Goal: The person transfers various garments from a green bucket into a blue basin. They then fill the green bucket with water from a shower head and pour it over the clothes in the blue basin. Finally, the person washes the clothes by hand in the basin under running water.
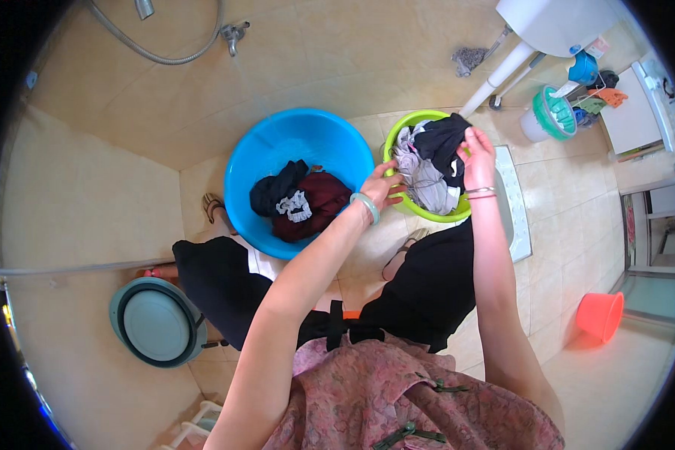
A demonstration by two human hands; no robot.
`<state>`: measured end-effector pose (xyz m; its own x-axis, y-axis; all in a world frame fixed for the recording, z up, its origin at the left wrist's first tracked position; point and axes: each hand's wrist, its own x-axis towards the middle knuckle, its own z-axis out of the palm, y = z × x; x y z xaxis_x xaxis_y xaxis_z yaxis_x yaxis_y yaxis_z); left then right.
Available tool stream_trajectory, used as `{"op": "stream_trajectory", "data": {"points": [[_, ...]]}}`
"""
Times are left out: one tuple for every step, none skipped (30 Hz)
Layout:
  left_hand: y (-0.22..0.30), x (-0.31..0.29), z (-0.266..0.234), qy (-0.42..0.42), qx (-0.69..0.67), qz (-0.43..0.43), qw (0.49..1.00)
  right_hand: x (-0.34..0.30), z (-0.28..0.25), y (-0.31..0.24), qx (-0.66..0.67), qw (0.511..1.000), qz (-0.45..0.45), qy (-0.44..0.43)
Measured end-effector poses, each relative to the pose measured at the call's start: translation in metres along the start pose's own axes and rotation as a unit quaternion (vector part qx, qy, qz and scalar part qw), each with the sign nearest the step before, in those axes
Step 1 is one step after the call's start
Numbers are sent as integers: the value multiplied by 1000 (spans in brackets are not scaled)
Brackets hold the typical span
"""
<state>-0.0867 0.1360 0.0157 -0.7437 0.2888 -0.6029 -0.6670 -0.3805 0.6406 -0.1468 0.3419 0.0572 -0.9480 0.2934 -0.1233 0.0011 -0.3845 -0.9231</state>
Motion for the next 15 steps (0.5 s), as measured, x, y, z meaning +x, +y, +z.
{"op": "stream_trajectory", "data": {"points": [[4,2,0,-10,9,17,1000,-12,11,-23,38,999,-6,-23],[9,0,5,-8,20,39,999,-21,20,-43,84,992,-19,-90],[15,-4,10,-3,30,59,998,-34,34,-64,103,988,-24,-114],[20,-7,12,2,40,81,996,-47,49,-82,122,982,-28,-139],[23,-5,6,-23,15,94,995,-56,62,-94,144,975,-23,-167],[29,-8,7,-21,25,107,994,-63,71,-103,165,967,-19,-192],[36,-13,11,-21,36,119,992,-68,78,-110,185,959,-17,-216],[43,-20,13,-20,47,132,990,-74,84,-113,211,952,-7,-221],[50,-28,12,-21,46,136,989,-81,91,-116,239,944,3,-228],[56,-34,10,-15,53,129,990,-87,97,-117,267,935,14,-234],[61,-32,3,-21,71,118,990,-92,102,-116,305,918,35,-253],[62,-31,-7,-24,91,105,990,-96,108,-112,316,910,48,-266],[64,-38,-10,4,98,117,988,-100,113,-106,327,901,61,-279],[58,-32,-23,-28,96,190,977,-103,118,-101,337,892,73,-291],[61,-35,-28,-7,79,184,980,-102,121,-95,330,895,71,-292]]}}
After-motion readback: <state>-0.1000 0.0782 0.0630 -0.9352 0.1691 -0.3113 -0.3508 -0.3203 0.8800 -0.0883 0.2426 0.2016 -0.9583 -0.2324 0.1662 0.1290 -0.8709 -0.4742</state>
